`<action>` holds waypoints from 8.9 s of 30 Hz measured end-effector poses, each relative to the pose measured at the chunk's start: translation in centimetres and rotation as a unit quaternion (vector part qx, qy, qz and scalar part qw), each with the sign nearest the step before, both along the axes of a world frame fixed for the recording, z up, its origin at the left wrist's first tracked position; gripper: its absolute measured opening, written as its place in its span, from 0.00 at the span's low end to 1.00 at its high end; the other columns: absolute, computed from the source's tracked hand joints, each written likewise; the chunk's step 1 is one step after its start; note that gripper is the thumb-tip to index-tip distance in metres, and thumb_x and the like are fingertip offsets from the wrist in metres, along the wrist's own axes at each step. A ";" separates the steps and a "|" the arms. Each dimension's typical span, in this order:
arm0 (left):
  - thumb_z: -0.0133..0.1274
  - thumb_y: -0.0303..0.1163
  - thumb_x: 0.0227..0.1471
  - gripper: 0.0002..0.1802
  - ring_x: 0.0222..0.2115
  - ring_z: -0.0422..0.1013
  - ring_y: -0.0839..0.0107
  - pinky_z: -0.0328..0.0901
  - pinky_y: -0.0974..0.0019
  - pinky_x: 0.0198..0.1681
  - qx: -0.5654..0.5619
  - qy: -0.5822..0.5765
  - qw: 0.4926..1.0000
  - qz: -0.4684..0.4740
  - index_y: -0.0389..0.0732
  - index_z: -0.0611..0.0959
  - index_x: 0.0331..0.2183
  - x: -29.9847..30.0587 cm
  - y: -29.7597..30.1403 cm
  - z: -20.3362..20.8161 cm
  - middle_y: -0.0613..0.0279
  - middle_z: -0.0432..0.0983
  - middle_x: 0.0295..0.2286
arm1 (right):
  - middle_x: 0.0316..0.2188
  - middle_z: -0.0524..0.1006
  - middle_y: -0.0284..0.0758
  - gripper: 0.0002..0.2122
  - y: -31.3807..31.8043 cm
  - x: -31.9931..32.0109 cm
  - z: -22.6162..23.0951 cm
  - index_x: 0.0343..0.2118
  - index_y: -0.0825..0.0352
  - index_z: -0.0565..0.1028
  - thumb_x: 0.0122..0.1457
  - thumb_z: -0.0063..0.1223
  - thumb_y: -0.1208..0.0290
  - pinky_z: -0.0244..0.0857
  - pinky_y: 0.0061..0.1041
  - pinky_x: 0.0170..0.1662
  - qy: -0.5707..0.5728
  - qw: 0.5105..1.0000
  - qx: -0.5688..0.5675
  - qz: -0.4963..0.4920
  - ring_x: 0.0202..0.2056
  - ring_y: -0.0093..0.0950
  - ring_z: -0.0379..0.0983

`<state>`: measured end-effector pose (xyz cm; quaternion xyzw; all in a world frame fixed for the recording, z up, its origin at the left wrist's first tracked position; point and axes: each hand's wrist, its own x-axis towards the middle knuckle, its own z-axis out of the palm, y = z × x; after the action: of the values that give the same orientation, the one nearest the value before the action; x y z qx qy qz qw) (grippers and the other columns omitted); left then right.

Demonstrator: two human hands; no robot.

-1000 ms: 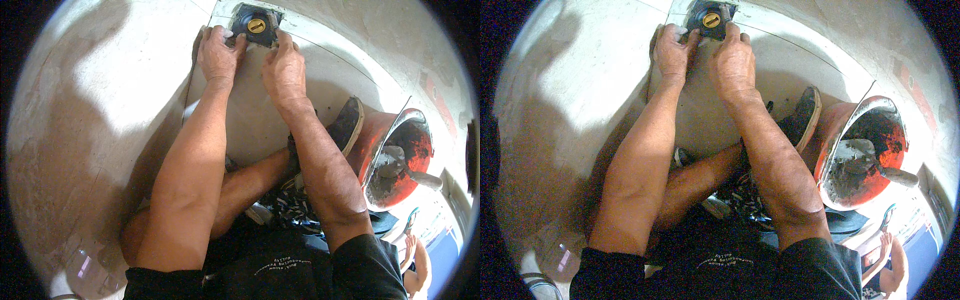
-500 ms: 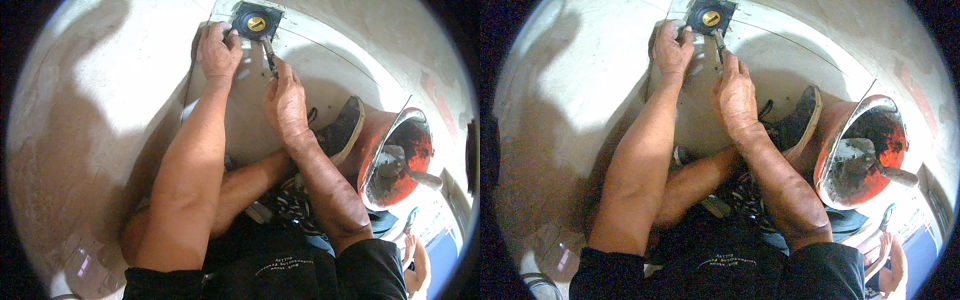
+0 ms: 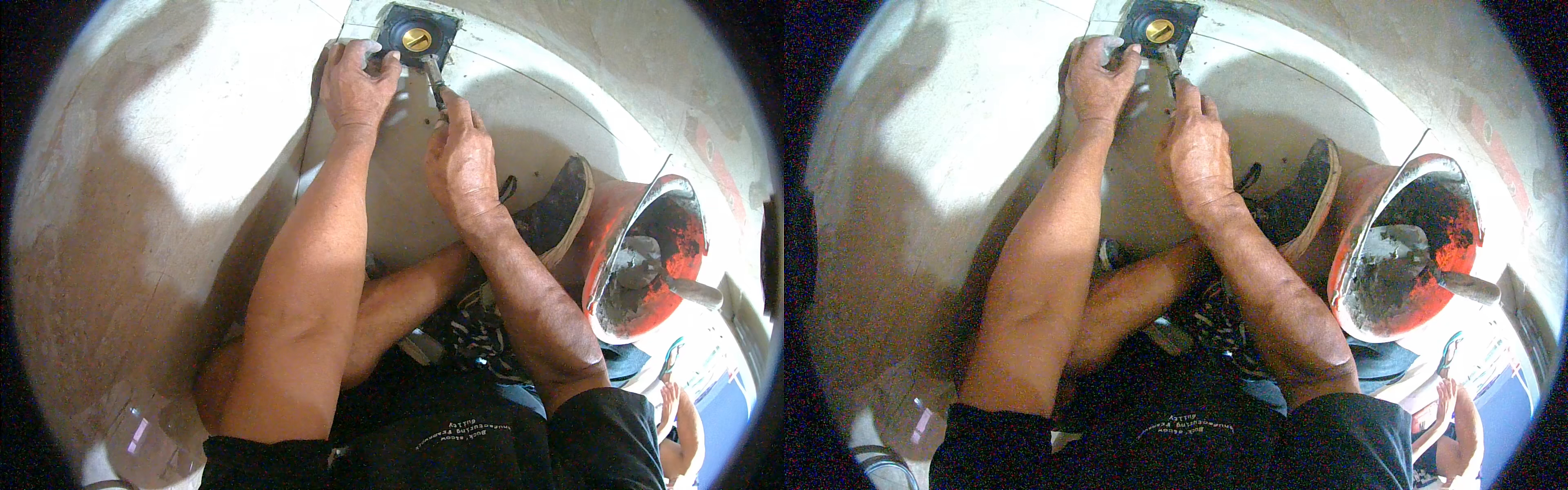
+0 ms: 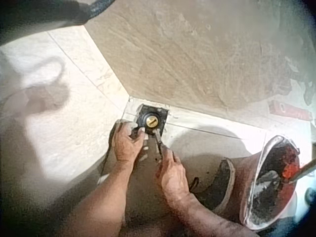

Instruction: The person scoops cement from a bucket and applies it to a brass plumbing fitting. They then insert the fitting into a wall hole and secure it with a screwdriver.

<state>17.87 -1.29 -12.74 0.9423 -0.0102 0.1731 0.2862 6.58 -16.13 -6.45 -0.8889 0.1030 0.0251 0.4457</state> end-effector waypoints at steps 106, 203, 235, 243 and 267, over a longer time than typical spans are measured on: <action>0.59 0.28 0.49 0.25 0.55 0.64 0.57 0.53 0.38 0.50 0.124 0.108 0.986 -0.002 0.59 0.87 0.50 3.0 -6.3 2.0 0.67 0.71 0.49 | 0.47 0.67 0.52 0.28 -6.1 -12.5 7.5 0.61 0.72 0.68 0.53 0.52 0.85 0.64 0.45 0.54 -0.049 0.985 0.092 0.137 0.47 0.50 0.65; 0.50 0.15 0.47 0.15 0.47 0.73 0.45 0.67 0.49 0.54 0.151 0.267 0.720 -0.623 0.30 0.85 0.38 -18.7 -27.7 19.4 0.40 0.77 0.38 | 0.50 0.66 0.44 0.24 -6.9 -13.0 5.6 0.50 0.64 0.76 0.51 0.59 0.57 0.60 0.43 0.57 -0.049 0.978 0.008 0.201 0.53 0.44 0.63; 0.48 0.19 0.46 0.17 0.37 0.78 0.63 0.73 0.61 0.42 -0.225 0.510 0.631 -0.539 0.35 0.89 0.37 -15.8 -24.7 20.3 0.53 0.83 0.37 | 0.48 0.70 0.48 0.20 -4.1 -13.4 2.3 0.48 0.66 0.79 0.50 0.60 0.70 0.62 0.45 0.60 -0.156 0.977 0.059 0.130 0.54 0.49 0.66; 0.50 0.20 0.53 0.16 0.33 0.78 0.70 0.73 0.67 0.40 -0.296 0.430 0.839 -0.155 0.35 0.89 0.40 -3.0 -3.5 14.0 0.58 0.85 0.35 | 0.48 0.68 0.51 0.21 -5.5 -12.4 5.5 0.49 0.69 0.78 0.48 0.57 0.79 0.64 0.43 0.58 -0.064 0.984 0.048 0.157 0.52 0.51 0.65; 0.50 0.17 0.49 0.25 0.46 0.73 0.48 0.69 0.51 0.53 0.320 0.048 0.929 -0.182 0.34 0.83 0.51 2.4 -0.8 5.4 0.45 0.77 0.42 | 0.48 0.68 0.50 0.18 -5.8 -12.0 5.5 0.45 0.68 0.78 0.48 0.58 0.76 0.66 0.42 0.55 -0.036 0.983 0.009 0.182 0.51 0.49 0.66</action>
<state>20.30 -2.06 -7.37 0.9730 -0.2230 0.0602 -0.0036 -5.42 -21.88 -0.95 -0.8890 -0.0766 0.0747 0.4453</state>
